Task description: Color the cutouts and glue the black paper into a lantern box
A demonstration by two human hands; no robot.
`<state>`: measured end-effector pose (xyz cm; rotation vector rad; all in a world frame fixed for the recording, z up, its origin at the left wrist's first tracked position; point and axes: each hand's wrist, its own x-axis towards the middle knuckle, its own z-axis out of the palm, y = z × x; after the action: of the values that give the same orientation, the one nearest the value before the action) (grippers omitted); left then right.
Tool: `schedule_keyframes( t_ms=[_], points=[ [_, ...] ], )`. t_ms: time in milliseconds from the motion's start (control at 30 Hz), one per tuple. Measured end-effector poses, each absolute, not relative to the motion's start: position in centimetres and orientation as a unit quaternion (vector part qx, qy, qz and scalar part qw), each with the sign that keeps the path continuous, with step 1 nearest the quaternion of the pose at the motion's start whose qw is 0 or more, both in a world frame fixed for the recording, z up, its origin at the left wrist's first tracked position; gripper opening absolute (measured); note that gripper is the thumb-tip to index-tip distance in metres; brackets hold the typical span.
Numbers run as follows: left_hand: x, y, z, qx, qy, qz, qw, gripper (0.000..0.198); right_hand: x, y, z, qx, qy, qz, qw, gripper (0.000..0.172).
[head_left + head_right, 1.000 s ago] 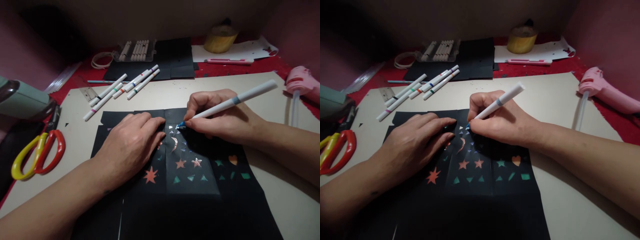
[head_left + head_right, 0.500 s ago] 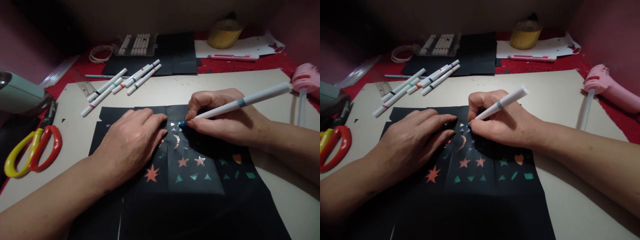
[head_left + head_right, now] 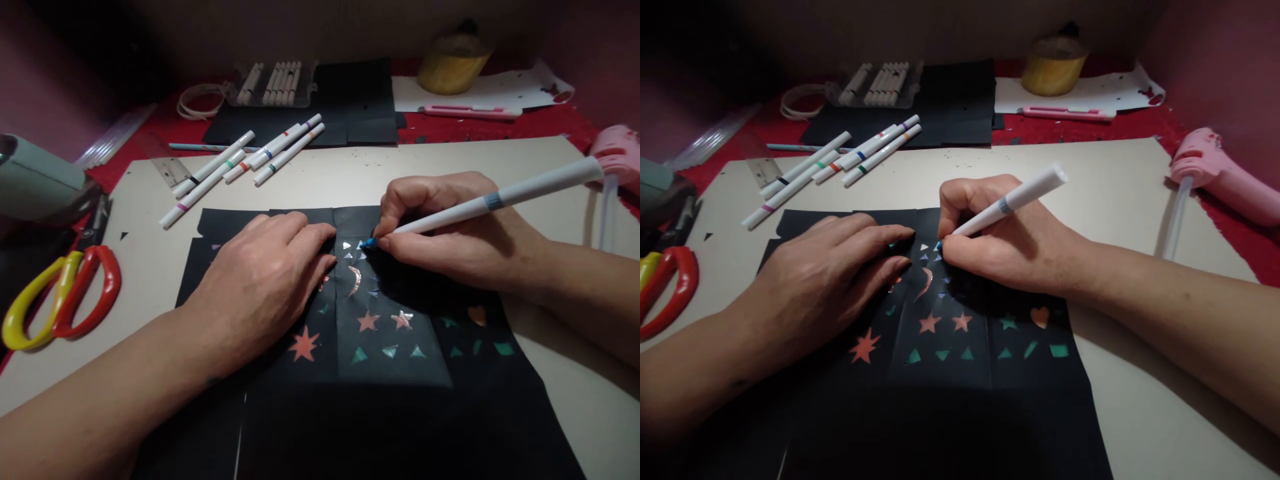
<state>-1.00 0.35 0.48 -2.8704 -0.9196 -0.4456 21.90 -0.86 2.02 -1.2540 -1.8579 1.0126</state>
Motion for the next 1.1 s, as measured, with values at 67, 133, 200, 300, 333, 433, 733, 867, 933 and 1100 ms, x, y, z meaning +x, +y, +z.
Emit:
schedule_keyframes(
  t_ms=[67,133,200,300,333,433,733,867,933,1100],
  points=[
    [-0.99,0.33,0.48,-0.940,-0.302,-0.148,0.052,0.026,21.90,-0.86,2.02,-0.476,-0.715,0.389,0.334,0.019],
    [-1.02,0.30,0.50,-0.941,-0.299,-0.149,0.052,0.026,21.89,-0.86,1.97,-0.472,-0.718,0.389,0.332,0.019],
    [-1.06,0.28,0.53,-0.941,-0.299,-0.150,0.051,0.026,21.88,-0.86,1.91,-0.475,-0.718,0.387,0.330,0.018],
    [-1.11,0.27,0.55,-0.940,-0.302,-0.148,0.049,0.027,21.86,-0.86,1.89,-0.481,-0.714,0.390,0.327,0.020],
    [-1.12,0.28,0.55,-0.940,-0.303,-0.146,0.049,0.027,21.86,-0.86,1.92,-0.482,-0.712,0.392,0.327,0.020],
    [-1.10,0.29,0.55,-0.941,-0.304,-0.144,0.049,0.027,21.86,-0.83,2.03,-0.489,-0.704,0.398,0.326,0.023],
    [-1.06,0.29,0.48,-0.942,-0.296,-0.153,0.049,0.028,21.71,-0.85,2.33,-0.503,-0.688,0.406,0.330,0.024],
    [-1.06,0.23,0.60,-0.941,-0.301,-0.148,0.047,0.028,21.76,-0.87,2.27,-0.493,-0.696,0.399,0.337,0.023],
    [-1.02,0.21,0.66,-0.941,-0.300,-0.149,0.048,0.028,21.85,-0.87,2.14,-0.483,-0.706,0.391,0.341,0.021],
    [-0.96,0.27,0.54,-0.941,-0.299,-0.152,0.046,0.028,21.96,-0.88,1.90,-0.475,-0.721,0.368,0.344,0.020]
  ],
)
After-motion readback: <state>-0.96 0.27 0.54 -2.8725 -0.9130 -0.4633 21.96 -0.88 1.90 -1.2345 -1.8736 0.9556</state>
